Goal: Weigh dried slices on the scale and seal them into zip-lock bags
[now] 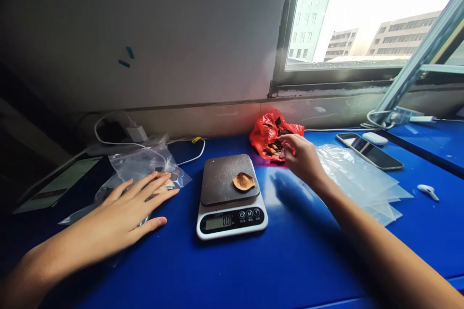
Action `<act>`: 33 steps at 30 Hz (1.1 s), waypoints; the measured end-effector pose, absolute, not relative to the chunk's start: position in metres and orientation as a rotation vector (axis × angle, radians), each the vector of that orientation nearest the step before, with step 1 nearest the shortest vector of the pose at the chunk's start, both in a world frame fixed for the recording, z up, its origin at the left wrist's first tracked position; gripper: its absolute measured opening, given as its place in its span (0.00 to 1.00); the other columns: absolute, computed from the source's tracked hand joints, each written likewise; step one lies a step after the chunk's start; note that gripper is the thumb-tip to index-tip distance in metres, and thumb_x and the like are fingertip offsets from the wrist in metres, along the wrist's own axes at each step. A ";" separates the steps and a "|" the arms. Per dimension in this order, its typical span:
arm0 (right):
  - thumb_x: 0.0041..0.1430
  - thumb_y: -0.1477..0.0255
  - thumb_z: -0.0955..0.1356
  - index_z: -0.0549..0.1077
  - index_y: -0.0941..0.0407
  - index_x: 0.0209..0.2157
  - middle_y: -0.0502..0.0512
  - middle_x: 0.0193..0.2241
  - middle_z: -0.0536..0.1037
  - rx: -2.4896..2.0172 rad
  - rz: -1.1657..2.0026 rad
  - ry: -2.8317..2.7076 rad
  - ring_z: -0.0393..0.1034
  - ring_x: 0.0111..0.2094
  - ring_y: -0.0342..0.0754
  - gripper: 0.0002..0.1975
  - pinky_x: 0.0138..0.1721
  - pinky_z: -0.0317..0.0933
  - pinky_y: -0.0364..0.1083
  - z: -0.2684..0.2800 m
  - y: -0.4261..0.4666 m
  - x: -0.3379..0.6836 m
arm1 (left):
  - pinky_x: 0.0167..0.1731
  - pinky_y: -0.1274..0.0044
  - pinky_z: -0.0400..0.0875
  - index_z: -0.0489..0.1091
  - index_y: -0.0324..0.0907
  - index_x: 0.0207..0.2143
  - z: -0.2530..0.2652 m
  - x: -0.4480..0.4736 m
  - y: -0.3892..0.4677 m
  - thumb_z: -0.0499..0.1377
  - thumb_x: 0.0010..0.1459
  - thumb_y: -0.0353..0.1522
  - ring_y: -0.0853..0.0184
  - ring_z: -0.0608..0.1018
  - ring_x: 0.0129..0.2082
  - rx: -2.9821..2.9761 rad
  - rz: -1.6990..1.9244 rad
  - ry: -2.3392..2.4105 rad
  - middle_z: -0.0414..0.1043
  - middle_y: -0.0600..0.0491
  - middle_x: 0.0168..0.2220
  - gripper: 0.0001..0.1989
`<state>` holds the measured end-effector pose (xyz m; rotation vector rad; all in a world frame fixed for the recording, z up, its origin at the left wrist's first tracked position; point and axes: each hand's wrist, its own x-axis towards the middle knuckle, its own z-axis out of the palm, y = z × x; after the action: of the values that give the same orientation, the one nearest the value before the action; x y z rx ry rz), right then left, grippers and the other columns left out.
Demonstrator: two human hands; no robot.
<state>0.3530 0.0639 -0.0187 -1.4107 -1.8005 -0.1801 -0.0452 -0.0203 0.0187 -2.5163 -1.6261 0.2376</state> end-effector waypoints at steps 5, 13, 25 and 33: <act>0.51 0.79 0.63 0.78 0.56 0.37 0.61 0.41 0.79 -1.575 -0.190 -1.814 0.75 0.41 0.53 0.16 0.43 0.69 0.51 -0.042 0.098 0.370 | 0.61 0.48 0.52 0.60 0.55 0.63 0.024 -0.039 -0.023 0.55 0.61 0.39 0.50 0.52 0.69 -2.504 0.311 -1.678 0.46 0.53 0.69 0.27; 0.46 0.79 0.66 0.81 0.54 0.34 0.59 0.55 0.73 -1.588 -0.146 -2.031 0.67 0.54 0.58 0.15 0.54 0.62 0.52 -0.036 0.120 0.376 | 0.64 0.50 0.47 0.57 0.56 0.64 0.030 -0.032 -0.023 0.54 0.63 0.39 0.53 0.47 0.70 -2.506 0.372 -1.760 0.42 0.55 0.70 0.27; 0.53 0.72 0.64 0.73 0.56 0.37 0.56 0.29 0.78 -1.614 -0.156 -1.806 0.70 0.26 0.49 0.10 0.30 0.61 0.47 -0.011 0.098 0.366 | 0.64 0.50 0.47 0.56 0.55 0.64 0.037 -0.025 -0.023 0.54 0.63 0.39 0.53 0.47 0.70 -2.478 0.479 -1.781 0.41 0.55 0.70 0.27; 0.57 0.73 0.63 0.70 0.54 0.42 0.57 0.34 0.77 -1.236 -0.270 -1.884 0.70 0.29 0.48 0.11 0.31 0.63 0.47 0.015 0.035 0.315 | 0.63 0.49 0.49 0.58 0.56 0.64 0.028 -0.035 -0.023 0.54 0.63 0.40 0.52 0.49 0.69 -2.536 0.334 -1.717 0.44 0.55 0.70 0.27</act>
<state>0.3145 0.0349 0.0148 -1.2362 -1.8840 -0.2702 -0.0347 -0.0229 0.0281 -2.5360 -1.7168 0.3342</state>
